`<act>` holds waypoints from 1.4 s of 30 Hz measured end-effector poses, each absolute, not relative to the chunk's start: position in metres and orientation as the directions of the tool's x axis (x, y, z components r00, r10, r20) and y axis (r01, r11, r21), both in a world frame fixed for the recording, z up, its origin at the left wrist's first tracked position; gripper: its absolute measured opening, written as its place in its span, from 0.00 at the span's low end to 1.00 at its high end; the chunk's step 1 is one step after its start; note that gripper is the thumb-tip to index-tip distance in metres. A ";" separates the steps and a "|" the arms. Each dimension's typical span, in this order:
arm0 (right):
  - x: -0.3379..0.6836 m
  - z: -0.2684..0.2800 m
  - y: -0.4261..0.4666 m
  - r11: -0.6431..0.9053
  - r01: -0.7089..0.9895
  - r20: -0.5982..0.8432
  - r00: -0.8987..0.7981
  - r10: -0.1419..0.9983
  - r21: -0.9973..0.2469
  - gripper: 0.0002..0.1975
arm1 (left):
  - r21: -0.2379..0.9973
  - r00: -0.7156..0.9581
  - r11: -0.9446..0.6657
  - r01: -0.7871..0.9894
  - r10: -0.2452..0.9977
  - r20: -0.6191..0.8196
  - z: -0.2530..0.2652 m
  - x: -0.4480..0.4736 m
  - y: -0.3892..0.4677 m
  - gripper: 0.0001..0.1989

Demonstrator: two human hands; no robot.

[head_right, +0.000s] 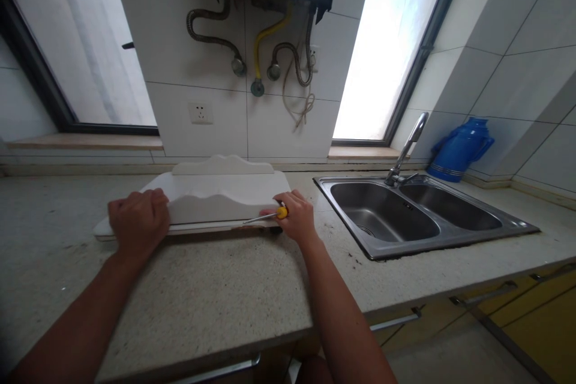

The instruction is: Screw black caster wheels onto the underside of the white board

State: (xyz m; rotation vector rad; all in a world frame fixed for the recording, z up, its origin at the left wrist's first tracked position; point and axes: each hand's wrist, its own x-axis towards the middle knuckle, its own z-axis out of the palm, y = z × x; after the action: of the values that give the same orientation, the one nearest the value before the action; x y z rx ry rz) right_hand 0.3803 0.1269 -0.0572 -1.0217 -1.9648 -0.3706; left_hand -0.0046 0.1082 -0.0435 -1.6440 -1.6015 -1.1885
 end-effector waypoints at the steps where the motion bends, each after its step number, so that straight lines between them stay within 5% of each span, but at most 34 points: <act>1: 0.380 -0.057 0.126 0.628 0.770 0.799 -0.305 0.518 -0.113 0.20 | 0.179 -0.087 -0.151 0.972 0.477 0.875 -0.044 -0.005 0.108 0.20; 24: 0.354 -0.056 0.117 0.590 0.791 0.917 -0.102 0.386 -0.161 0.18 | 0.259 -0.142 -0.189 0.947 0.477 0.867 -0.040 -0.009 0.101 0.22; 30: 0.360 -0.057 0.119 0.587 0.796 0.949 -0.054 0.310 -0.147 0.19 | 0.162 -0.019 -0.252 0.954 0.487 0.873 -0.040 -0.009 0.101 0.30; 37: 0.362 -0.056 0.119 0.603 0.780 0.965 0.004 0.263 -0.168 0.19 | 0.129 0.015 -0.260 0.957 0.488 0.873 -0.031 0.004 0.080 0.23; 42: 0.359 -0.054 0.118 0.606 0.748 0.961 0.172 0.215 -0.270 0.19 | 0.254 -0.174 -0.116 0.960 0.466 0.867 -0.005 0.000 0.053 0.28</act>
State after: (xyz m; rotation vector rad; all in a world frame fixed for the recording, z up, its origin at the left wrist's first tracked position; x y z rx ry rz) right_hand 0.3592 0.1176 -0.0537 -0.8941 -1.3831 -0.4609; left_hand -0.0002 0.0534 -0.0050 -1.5799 -1.6457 -1.2534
